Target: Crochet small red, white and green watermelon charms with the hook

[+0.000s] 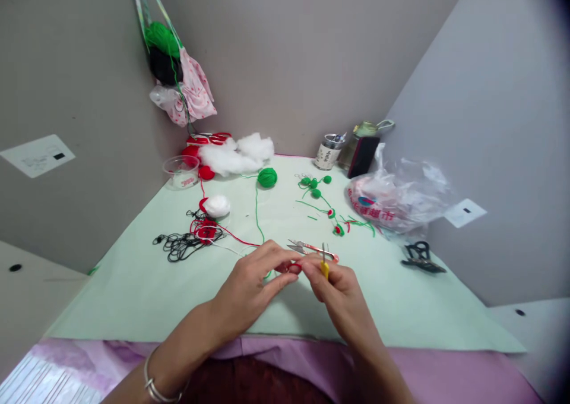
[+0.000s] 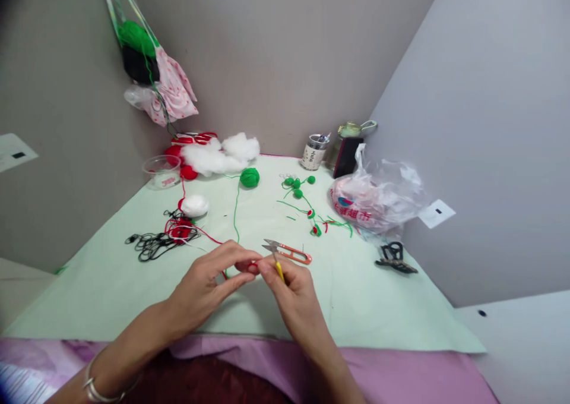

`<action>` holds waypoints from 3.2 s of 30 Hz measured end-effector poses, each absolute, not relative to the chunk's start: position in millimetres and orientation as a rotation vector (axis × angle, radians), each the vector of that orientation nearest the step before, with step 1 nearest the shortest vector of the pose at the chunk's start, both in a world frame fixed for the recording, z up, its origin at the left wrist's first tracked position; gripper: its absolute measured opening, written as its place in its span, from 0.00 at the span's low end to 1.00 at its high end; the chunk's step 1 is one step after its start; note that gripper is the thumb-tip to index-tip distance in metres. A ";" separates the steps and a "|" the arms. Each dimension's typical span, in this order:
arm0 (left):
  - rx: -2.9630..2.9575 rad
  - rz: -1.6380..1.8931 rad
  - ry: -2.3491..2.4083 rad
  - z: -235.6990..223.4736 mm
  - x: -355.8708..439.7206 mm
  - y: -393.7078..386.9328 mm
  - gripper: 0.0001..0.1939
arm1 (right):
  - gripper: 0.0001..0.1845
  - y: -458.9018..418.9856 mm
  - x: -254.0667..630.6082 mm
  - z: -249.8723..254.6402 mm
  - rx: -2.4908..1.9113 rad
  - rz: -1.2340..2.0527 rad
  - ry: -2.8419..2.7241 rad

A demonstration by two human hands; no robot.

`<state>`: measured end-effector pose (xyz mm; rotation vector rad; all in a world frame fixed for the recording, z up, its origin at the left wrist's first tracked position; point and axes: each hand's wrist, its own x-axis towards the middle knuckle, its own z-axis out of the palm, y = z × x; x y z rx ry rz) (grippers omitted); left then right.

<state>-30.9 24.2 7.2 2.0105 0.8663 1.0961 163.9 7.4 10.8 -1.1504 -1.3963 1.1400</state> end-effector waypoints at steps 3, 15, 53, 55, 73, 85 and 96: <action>2.025 1.134 0.936 2.1 -31.8 22.1 0.07 | 0.19 8.8 165.3 5.4 -1.211 1.081 -1.253; 2.370 1.350 1.090 7.1 -42.9 23.4 0.09 | 0.19 13.0 175.1 7.7 -1.047 1.509 -1.057; 1.340 1.211 0.999 -11.1 -15.6 5.9 0.05 | 0.18 6.7 147.4 -10.6 -1.077 1.323 -1.010; 1.410 1.229 1.028 -10.3 -16.3 6.5 0.03 | 0.17 6.8 146.1 -12.2 -1.075 1.284 -1.019; 1.099 1.127 0.966 -8.6 -13.6 7.8 0.07 | 0.11 8.2 133.6 -10.7 -0.997 1.212 -0.948; 0.816 1.009 0.811 -11.3 -4.2 7.3 0.09 | 0.20 11.8 136.5 -11.1 -1.077 1.274 -0.803; 0.666 1.117 0.919 -6.3 -11.6 8.2 0.15 | 0.34 8.5 182.0 -12.9 -1.154 1.111 -1.027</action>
